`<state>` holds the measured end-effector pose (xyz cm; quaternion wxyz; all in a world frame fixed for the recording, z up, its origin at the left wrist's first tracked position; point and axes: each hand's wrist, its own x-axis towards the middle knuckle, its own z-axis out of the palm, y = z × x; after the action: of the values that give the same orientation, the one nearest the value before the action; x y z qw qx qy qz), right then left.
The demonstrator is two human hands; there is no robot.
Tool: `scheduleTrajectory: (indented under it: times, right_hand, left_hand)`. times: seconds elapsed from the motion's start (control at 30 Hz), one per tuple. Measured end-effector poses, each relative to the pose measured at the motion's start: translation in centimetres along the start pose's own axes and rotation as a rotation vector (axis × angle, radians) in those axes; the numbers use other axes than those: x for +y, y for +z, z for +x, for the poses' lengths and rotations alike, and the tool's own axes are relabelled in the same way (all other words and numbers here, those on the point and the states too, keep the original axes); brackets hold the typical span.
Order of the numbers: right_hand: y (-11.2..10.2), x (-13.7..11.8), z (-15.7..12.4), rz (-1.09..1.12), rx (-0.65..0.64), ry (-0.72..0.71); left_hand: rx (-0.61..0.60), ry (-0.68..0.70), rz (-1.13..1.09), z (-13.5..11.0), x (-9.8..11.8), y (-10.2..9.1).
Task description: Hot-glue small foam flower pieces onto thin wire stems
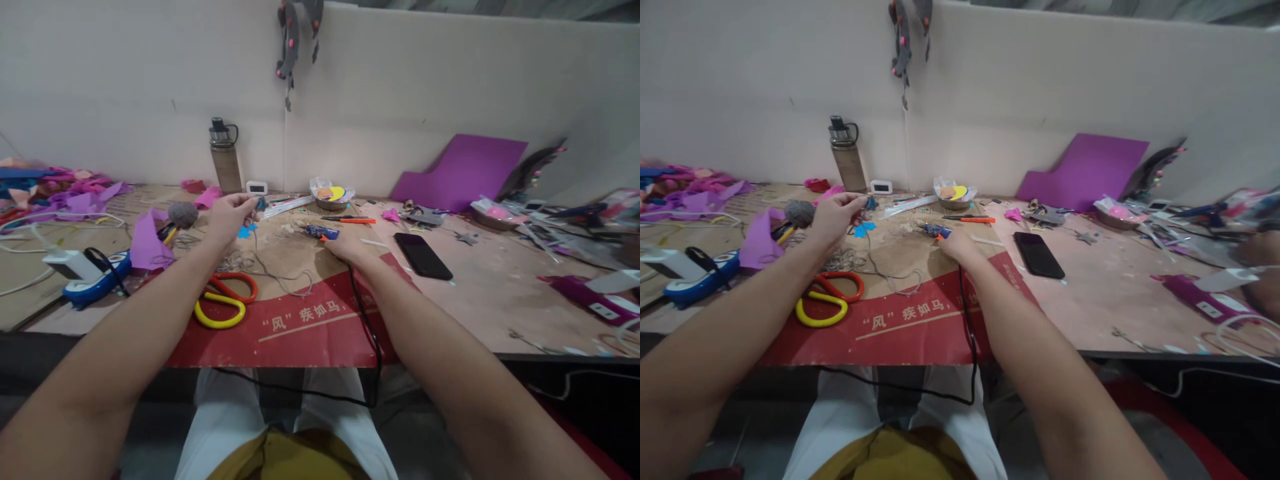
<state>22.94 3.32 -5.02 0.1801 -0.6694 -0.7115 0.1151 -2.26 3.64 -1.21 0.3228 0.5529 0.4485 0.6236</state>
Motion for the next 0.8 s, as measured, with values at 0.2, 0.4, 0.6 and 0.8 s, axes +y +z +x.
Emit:
scheduleTrajectory:
  times: [0.2, 0.4, 0.6, 0.8]
  right_hand:
    - [-1.6, -1.6, -1.2, 0.623, -0.002, 0.249]
    - [-1.4, -3.4, -2.3, 1.057, 0.135, -0.026]
    - [-2.1, -4.5, -4.1, 0.995, 0.129, -0.391]
    - [-1.0, -4.5, -4.6, 0.804, 0.148, -0.517]
  left_hand:
    - [-0.040, -0.118, -0.121, -0.7, 0.3, 0.9]
    - [-0.028, -0.145, -0.169, -0.6, 0.1, 0.9]
    - [-0.017, -0.125, -0.152, -0.7, 0.1, 1.0]
    - [-0.003, -0.046, -0.089, -0.7, -0.3, 1.1]
